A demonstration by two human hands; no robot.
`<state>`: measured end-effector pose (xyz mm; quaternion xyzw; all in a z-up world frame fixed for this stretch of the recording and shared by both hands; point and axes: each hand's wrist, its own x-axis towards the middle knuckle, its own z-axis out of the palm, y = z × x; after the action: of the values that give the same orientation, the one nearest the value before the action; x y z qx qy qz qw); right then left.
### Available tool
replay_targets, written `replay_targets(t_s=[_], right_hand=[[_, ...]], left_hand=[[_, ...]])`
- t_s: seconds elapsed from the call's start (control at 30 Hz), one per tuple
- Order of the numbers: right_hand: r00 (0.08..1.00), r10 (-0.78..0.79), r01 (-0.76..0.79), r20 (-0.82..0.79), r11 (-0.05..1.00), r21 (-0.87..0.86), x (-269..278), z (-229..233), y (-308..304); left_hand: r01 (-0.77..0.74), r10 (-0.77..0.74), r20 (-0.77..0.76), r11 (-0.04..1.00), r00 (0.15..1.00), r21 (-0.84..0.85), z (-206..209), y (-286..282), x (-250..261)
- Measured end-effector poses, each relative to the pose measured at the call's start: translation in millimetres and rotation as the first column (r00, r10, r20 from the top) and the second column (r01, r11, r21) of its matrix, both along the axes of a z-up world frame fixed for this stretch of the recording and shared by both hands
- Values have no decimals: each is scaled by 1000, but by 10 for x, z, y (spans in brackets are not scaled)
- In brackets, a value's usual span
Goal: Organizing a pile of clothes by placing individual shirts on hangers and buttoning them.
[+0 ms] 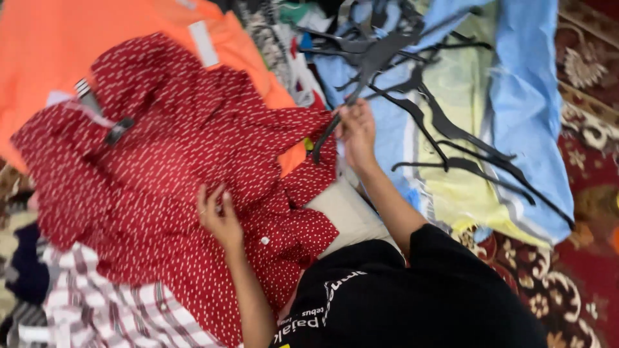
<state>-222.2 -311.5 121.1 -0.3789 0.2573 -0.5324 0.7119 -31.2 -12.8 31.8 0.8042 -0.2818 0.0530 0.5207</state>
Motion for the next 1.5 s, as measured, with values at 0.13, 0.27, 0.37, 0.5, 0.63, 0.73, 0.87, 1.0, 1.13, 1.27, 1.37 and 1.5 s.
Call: replay_targets(t_s=[0.13, 0.27, 0.37, 0.5, 0.63, 0.73, 0.87, 1.0, 1.13, 1.27, 1.37, 1.5], right_hand=[[929, 366, -366, -55, 931, 0, 464, -7, 759], [721, 680, -688, -132, 725, -21, 721, -188, 1420], [639, 733, -759, -234, 650, -36, 799, -276, 1654], [572, 683, -810, -454, 559, -179, 906, -231, 1565], [766, 275, -615, -581, 577, -538, 878, 349, 1372], [851, -263, -420, -454, 177, -890, 940, 719, 1219], [752, -222, -640, -620, -19, -769, 945, 882, 1079], [738, -132, -659, -662, 70, -749, 981, 749, 876], [803, -291, -504, -520, 134, -853, 1006, 907, 721], [798, -468, -299, -380, 239, -924, 1194, 822, 526], [770, -499, -284, -397, 289, -914, 1370, 746, 514], [781, -447, -304, -436, 337, -891, 1686, 560, 534]], left_hand=[[76, -86, -169, 995, 982, -66, 842, -143, -494], [216, -227, -385, 974, 894, -73, 1340, -95, -756], [197, -170, -528, 980, 832, -5, 1182, 78, -785], [40, 42, -537, 989, 842, 140, 1249, 436, -756], [86, 62, -555, 968, 830, 237, 1563, 917, -588], [141, 50, -483, 926, 874, 351, 1416, 1189, -438], [159, 27, -416, 900, 909, 406, 1415, 1298, -228], [63, 58, -302, 924, 951, 377, 1436, 1214, 67], [-15, 30, -108, 991, 994, 133, 1706, 905, 498], [-272, 235, 239, 953, 942, 134, 1557, 577, 1065], [-458, 344, 369, 840, 863, 289, 1243, 378, 1546], [-550, 340, 556, 791, 759, 267, 867, 491, 2026]])
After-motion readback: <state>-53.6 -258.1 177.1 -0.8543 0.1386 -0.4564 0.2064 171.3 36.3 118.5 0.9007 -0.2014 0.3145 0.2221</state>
